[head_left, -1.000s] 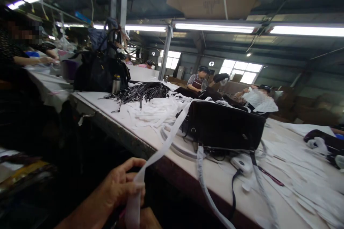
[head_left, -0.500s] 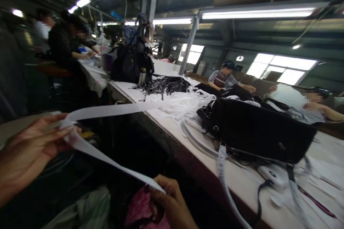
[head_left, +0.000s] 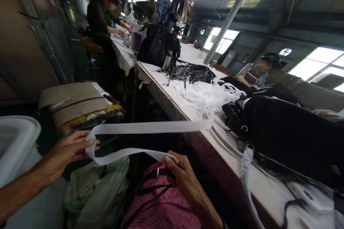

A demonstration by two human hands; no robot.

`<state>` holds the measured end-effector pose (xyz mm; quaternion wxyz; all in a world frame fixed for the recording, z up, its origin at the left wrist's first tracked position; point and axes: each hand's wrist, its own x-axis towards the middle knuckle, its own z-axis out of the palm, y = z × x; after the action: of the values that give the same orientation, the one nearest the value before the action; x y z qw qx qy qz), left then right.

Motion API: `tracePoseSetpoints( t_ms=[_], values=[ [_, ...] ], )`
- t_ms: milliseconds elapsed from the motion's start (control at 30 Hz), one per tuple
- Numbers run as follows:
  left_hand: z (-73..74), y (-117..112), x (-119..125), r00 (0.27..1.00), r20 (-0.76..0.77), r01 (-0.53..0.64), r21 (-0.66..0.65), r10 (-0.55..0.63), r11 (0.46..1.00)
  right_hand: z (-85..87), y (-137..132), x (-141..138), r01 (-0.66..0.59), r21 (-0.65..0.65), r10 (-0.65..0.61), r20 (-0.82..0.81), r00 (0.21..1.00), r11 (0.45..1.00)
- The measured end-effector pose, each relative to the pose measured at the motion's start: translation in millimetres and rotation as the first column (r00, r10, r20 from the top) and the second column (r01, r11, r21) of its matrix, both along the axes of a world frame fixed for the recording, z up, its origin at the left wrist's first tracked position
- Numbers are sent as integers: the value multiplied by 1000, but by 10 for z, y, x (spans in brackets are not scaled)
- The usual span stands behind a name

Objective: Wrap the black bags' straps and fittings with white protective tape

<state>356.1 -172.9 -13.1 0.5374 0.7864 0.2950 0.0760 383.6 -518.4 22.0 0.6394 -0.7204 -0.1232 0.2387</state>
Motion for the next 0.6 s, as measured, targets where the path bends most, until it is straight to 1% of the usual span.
tracePoseSetpoints(
  t_ms=[33,67,100,133,167,200,233,267,300,333,367,433,500,600],
  values=[
    [-33,48,35,999,-18,39,128,-37,991,24,-11,23,-17,-26,17,4,1000,1000],
    [-29,67,64,997,-11,77,248,-77,966,49,-16,49,-40,-51,41,14,999,998],
    [12,45,81,992,28,107,358,-125,928,76,-9,76,-67,-71,68,23,997,995],
    [86,-25,84,978,73,142,459,-197,877,103,10,105,-100,-80,102,24,995,992],
    [185,-143,76,948,108,211,493,-300,844,131,39,134,-142,-81,144,22,989,987],
    [296,-301,63,896,121,335,448,-427,829,161,76,162,-187,-79,190,26,982,979],
    [407,-484,52,816,101,506,349,-569,788,191,115,187,-227,-79,230,41,972,971],
    [508,-675,51,695,79,685,230,-715,691,222,148,211,-262,-84,268,64,961,961],
    [588,-853,64,595,93,786,136,-798,603,252,170,231,-290,-94,299,89,950,952],
    [643,-1005,91,552,133,824,62,-823,563,280,174,249,-305,-108,316,112,942,946],
    [671,-1121,130,545,162,834,-3,-823,552,304,159,264,-297,-113,310,121,943,948],
    [653,-1241,221,595,187,803,-86,-782,590,334,77,284,-222,-102,232,97,968,970],
    [573,-1255,297,655,195,755,-167,-730,634,336,-33,284,-118,-79,122,48,991,990],
    [435,-1232,334,736,217,673,-339,-642,657,287,-122,245,-30,-27,30,-17,999,999]
  ],
)
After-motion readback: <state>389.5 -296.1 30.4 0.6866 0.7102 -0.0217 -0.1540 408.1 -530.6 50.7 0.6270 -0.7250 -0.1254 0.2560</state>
